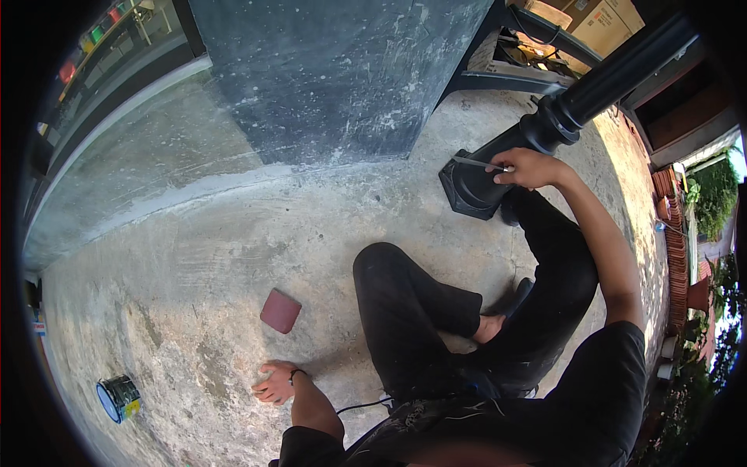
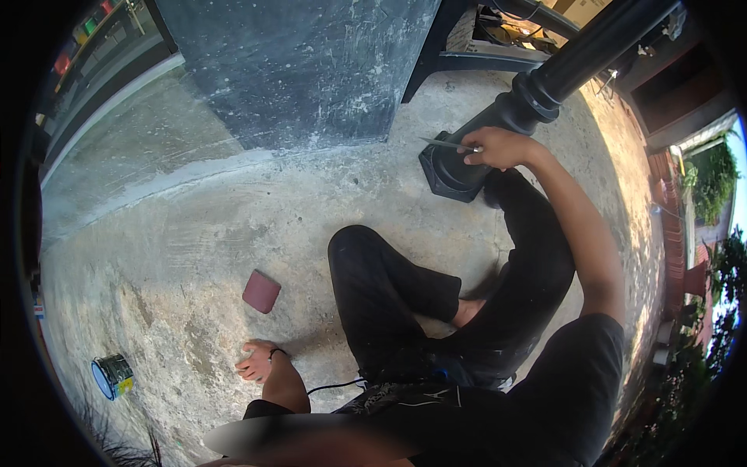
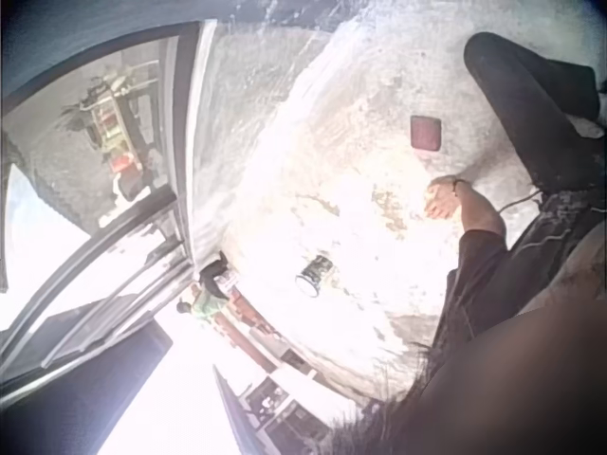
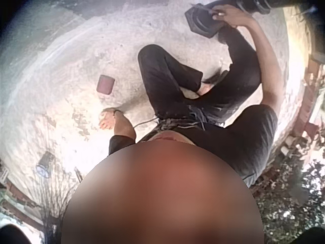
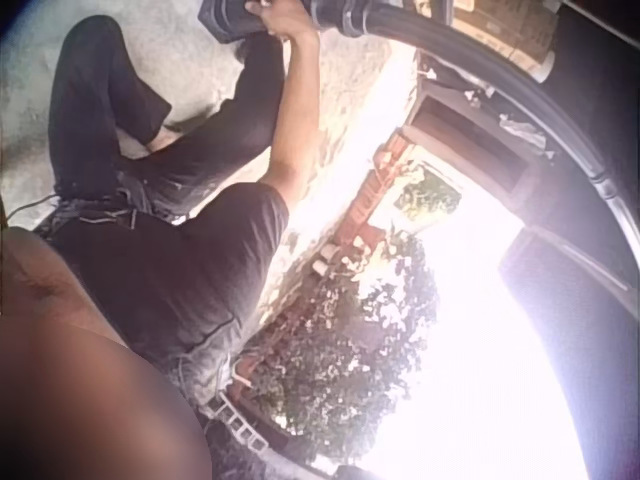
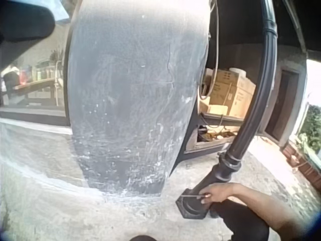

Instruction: The person repairs a grey wall using a putty knife and sandpaper.

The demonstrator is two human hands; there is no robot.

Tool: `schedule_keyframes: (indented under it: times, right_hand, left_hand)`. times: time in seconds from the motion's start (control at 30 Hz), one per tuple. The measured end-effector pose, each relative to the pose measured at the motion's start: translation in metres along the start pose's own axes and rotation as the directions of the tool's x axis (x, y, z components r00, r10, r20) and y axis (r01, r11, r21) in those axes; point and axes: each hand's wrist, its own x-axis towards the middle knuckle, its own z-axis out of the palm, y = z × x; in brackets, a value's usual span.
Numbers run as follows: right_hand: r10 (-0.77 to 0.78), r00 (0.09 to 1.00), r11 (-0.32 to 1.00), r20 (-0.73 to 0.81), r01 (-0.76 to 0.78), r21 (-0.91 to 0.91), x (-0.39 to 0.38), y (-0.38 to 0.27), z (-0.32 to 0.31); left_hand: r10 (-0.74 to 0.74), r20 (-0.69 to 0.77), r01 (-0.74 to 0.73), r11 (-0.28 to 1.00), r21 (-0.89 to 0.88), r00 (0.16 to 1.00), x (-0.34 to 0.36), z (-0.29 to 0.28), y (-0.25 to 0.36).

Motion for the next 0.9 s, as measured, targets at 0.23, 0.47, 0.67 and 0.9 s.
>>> schedule_keyframes:
  times: [0.23,0.47,0.67,0.9]
  right_hand:
    - [-0.343,0.666,0.922,-0.663,0.373,-0.104,-0.029,-0.04,-0.021]
    - [-0.39,0.316,0.919,-0.865,0.198,-0.342,-0.041,-0.058,-0.029]
    - [-0.296,0.36,0.95,-0.885,0.011,-0.313,-0.024,-0.064,-0.019]
    - [-0.31,0.289,0.951,-0.906,0.081,-0.3,-0.009,-0.073,-0.018]
  left_hand:
    - [-0.004,-0.012,0.004,1.0,-0.002,1.0,0.008,0.001,-0.008]
    - [0.011,-0.002,-0.011,1.0,-0.004,1.0,0.003,0.004,-0.002]
    - [0.009,-0.002,-0.009,1.0,0.01,1.0,0.004,0.006,-0.003]
    - [-0.002,-0.004,0.002,1.0,0.027,1.0,0.003,0.007,-0.004]
